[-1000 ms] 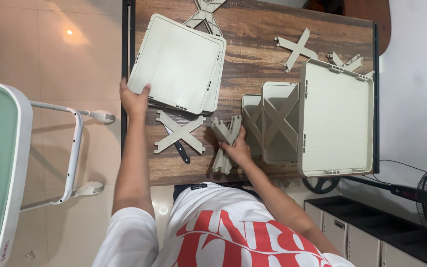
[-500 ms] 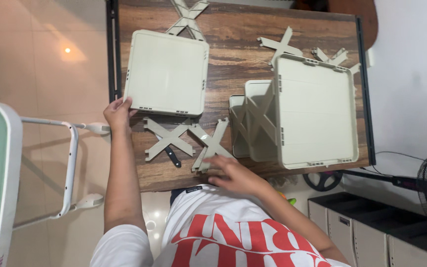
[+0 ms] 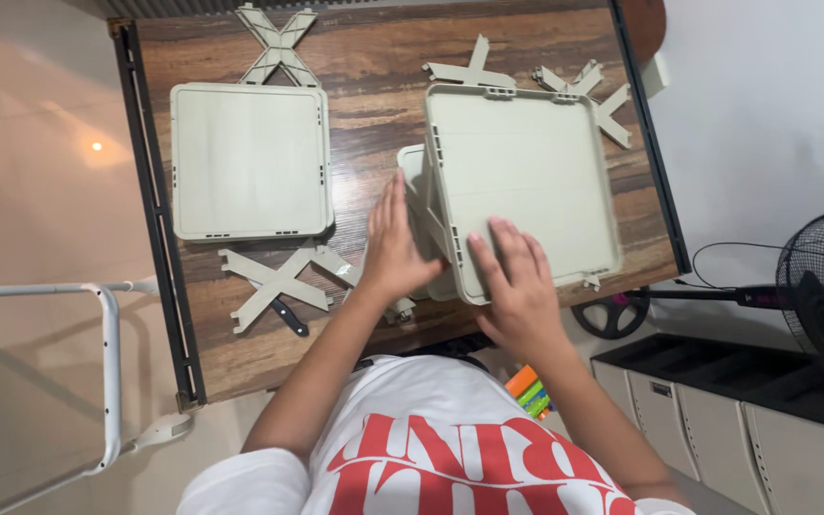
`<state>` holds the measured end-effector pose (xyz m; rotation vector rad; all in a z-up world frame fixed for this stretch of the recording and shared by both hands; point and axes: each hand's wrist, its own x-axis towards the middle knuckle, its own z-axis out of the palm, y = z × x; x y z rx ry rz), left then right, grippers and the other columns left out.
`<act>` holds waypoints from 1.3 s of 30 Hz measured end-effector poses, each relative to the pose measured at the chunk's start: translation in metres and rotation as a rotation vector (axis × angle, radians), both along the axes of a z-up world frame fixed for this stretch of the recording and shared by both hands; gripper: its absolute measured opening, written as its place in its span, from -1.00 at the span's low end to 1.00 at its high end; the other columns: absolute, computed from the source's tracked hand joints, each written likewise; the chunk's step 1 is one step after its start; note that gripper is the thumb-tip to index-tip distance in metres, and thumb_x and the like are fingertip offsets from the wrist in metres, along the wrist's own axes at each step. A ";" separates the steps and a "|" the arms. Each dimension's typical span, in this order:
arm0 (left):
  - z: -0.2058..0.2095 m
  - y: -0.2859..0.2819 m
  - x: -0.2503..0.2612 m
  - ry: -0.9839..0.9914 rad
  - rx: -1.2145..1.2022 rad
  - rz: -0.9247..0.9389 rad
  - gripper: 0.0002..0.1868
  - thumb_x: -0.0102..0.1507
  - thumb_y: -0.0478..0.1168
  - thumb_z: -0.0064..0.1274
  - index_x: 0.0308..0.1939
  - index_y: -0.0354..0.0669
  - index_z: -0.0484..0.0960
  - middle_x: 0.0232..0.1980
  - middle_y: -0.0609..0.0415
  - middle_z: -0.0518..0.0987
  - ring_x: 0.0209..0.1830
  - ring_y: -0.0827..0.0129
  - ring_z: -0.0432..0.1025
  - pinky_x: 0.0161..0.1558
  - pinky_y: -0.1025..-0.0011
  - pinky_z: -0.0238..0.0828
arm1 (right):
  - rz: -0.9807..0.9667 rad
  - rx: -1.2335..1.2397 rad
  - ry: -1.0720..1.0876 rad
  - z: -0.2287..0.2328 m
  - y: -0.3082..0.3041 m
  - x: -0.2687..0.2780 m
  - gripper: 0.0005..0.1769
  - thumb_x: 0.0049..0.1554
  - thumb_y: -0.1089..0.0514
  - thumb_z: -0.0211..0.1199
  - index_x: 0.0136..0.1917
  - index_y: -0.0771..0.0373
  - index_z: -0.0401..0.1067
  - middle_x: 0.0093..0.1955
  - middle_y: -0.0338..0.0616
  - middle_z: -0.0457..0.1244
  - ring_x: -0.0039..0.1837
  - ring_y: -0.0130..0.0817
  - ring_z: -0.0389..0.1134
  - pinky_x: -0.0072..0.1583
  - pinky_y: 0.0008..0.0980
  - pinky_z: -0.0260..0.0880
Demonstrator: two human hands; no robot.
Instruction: The person assembles a small plastic table by connecting two square panels with X-shaped legs. They align the pieces, snap them together, and use a knife to pry and secure the joints. The assembled table is briefly held up and then placed back on the work surface.
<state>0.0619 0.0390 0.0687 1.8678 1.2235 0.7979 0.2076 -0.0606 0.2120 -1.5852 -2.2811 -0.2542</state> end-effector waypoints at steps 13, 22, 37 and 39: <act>-0.071 0.009 0.066 -0.244 0.148 0.249 -0.59 0.37 -0.41 -0.14 0.30 -0.48 0.33 0.30 -0.31 0.40 0.39 -0.08 0.28 0.42 0.16 0.20 | 0.224 -0.144 -0.470 0.011 0.012 0.037 -0.31 0.00 0.21 0.17 0.42 0.34 0.30 0.41 0.18 0.24 0.31 0.23 0.35 0.28 0.01 0.40; -0.070 0.000 0.068 -0.269 0.334 0.275 -0.56 0.21 -0.48 -0.03 0.17 -0.57 0.33 0.14 -0.37 0.39 0.22 -0.19 0.29 0.29 0.05 0.24 | 0.199 0.016 -0.164 0.177 0.018 0.045 -0.49 -0.07 0.40 0.28 0.20 0.40 0.47 0.10 0.08 0.41 0.13 -0.09 0.48 0.10 -0.20 0.52; -0.069 -0.001 0.050 -0.131 0.218 0.199 -0.10 0.08 -0.27 0.19 0.42 -0.41 0.08 0.42 -0.43 0.22 0.45 -0.26 0.17 0.45 -0.01 0.13 | -0.468 0.006 0.605 0.020 0.005 0.293 -0.88 0.33 0.35 0.33 0.14 0.41 0.52 -0.05 -0.05 0.39 0.00 -0.44 0.37 0.04 -0.44 0.39; -0.074 -0.013 0.044 -0.107 0.115 0.185 0.07 0.09 -0.17 0.32 0.49 -0.35 -0.05 0.53 -0.47 0.06 0.53 -0.33 0.04 0.48 -0.05 0.05 | -0.397 0.188 0.843 -0.011 -0.022 0.327 -0.71 0.32 0.41 0.36 0.29 0.43 0.45 0.15 -0.06 0.35 0.18 -0.38 0.38 0.23 -0.38 0.45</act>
